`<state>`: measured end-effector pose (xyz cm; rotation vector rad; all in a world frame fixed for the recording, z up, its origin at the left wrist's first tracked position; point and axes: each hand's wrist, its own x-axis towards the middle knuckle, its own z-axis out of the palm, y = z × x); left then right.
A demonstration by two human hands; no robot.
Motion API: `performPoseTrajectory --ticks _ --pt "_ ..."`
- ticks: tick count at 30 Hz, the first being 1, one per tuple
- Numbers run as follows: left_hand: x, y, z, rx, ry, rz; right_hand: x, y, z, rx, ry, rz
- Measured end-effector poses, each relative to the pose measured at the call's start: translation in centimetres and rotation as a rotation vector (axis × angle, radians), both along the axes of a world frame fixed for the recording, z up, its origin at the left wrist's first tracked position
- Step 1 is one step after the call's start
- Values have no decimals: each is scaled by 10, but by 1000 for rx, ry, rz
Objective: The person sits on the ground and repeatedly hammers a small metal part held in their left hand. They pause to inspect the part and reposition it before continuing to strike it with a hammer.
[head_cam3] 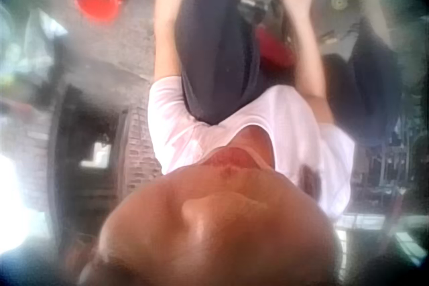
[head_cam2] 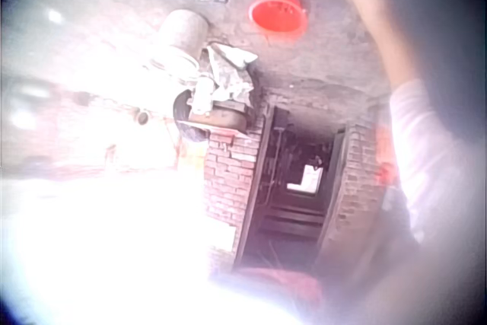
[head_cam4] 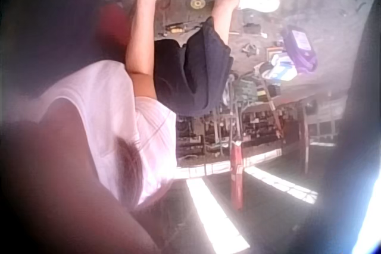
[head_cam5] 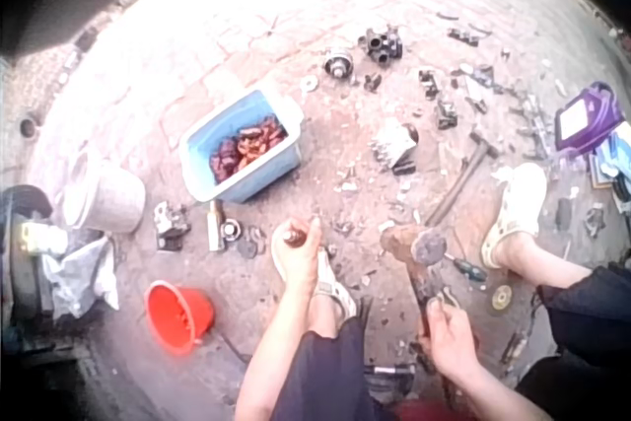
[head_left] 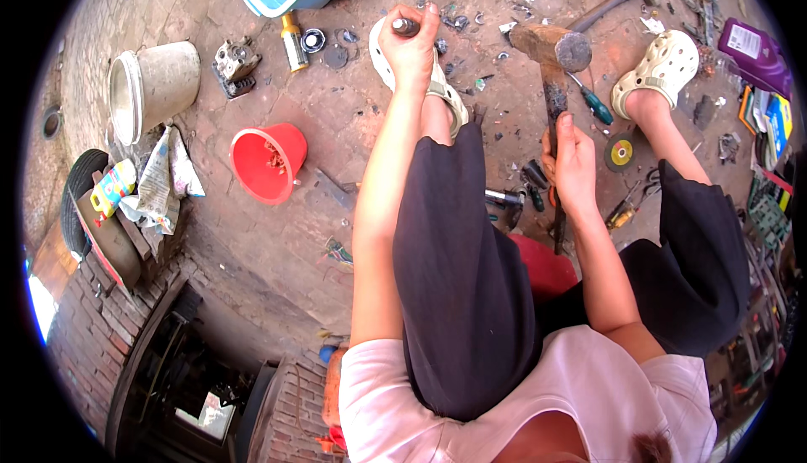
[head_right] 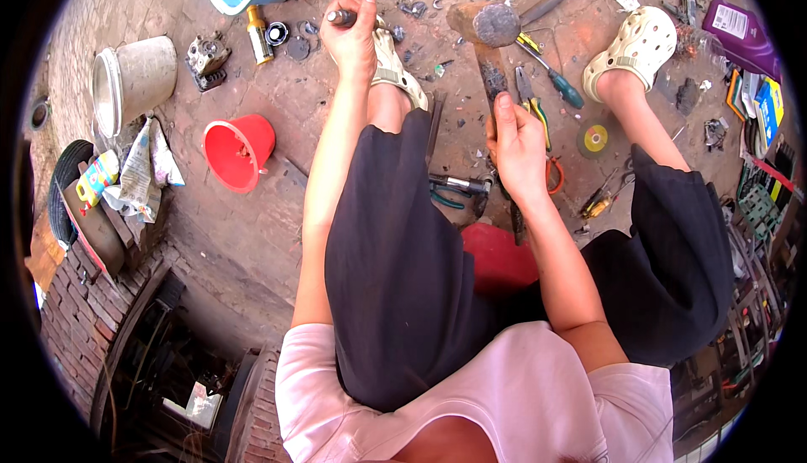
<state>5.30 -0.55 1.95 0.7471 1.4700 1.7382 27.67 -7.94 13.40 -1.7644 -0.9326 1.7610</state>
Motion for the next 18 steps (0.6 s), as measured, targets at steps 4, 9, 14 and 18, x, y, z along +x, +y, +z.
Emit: performPoseTrajectory --ticks 4,9,14,18 --pt "0 -2 -1 -10 12 -8 1 -1 -2 -7 -5 -9" --pt "4 -2 3 6 38 -15 2 -1 -2 -21 14 -26" --pt "11 -2 8 -48 3 -96 3 0 -3 -3 12 -19" --pt "9 -4 0 -97 117 -129 -1 1 4 0 21 -12"
